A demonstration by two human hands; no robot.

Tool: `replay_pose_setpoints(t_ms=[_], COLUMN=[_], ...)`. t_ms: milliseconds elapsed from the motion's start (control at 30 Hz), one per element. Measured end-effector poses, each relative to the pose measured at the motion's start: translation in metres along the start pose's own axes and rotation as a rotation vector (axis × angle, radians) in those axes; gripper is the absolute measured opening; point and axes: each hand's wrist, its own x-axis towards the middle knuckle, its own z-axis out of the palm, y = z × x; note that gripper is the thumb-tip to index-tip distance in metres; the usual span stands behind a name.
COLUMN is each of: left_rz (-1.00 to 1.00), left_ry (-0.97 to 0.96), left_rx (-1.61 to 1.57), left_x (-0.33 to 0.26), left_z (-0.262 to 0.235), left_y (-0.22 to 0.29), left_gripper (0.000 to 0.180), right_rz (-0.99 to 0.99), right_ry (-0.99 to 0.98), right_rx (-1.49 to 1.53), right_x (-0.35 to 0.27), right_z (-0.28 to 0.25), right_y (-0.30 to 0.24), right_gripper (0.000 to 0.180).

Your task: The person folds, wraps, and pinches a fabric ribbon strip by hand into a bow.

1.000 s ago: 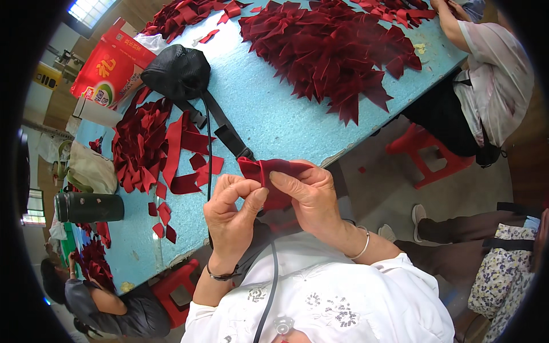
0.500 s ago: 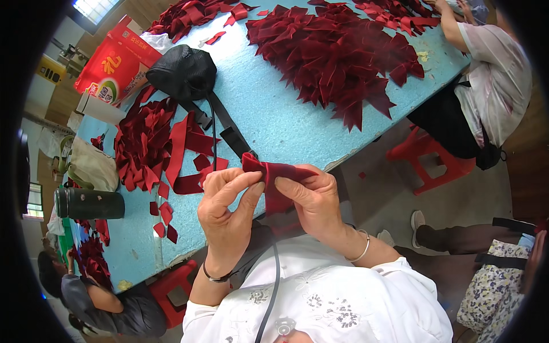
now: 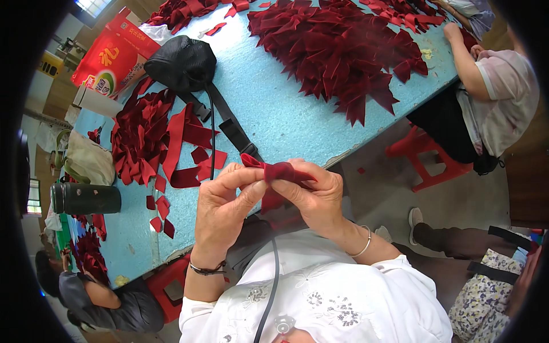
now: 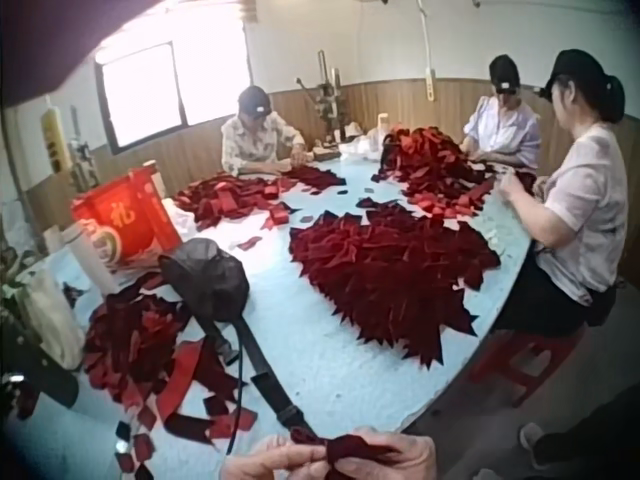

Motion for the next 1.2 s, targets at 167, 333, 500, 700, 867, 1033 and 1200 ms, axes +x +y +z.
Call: replay_pose_setpoints(t_ms=[167,333,500,700,867,1033,1200], left_rz=[-0.019,0.284,0.606,0.745,0.766,0.774,0.771], left_ry=[-0.065,0.276,0.338,0.351,0.344,0.339,0.338], left_rx=[0.095,0.241,0.542,0.708,0.756,0.792,0.764], left_x=[0.004,-0.002,-0.008,-0.009,-0.01,-0.007,-0.003], left_z=[-0.003,-0.005,0.0,0.006,0.007,0.009,0.011], left_y=[0.001,-0.006,-0.02,-0.017,-0.017,-0.016,-0.019], left_gripper=[0.016,0.016,0.022,0.025,0.023,0.023,0.022], right_rz=[0.182,0.445,0.533,0.525,0.538,0.539,0.544], right_ry=[-0.005,0.059,0.033,0.004,-0.007,0.006,0.04], right_rx=[0.123,0.597,0.686,0.679,0.669,0.648,0.642], right_x=[-0.001,0.008,0.009,0.007,0.006,0.007,0.007], right_z=[-0.005,-0.013,-0.006,-0.005,-0.003,-0.003,-0.004], right_y=[0.0,0.001,-0.005,-0.008,-0.008,-0.009,-0.006], right_gripper=[0.015,0.02,0.022,0.023,0.022,0.02,0.018])
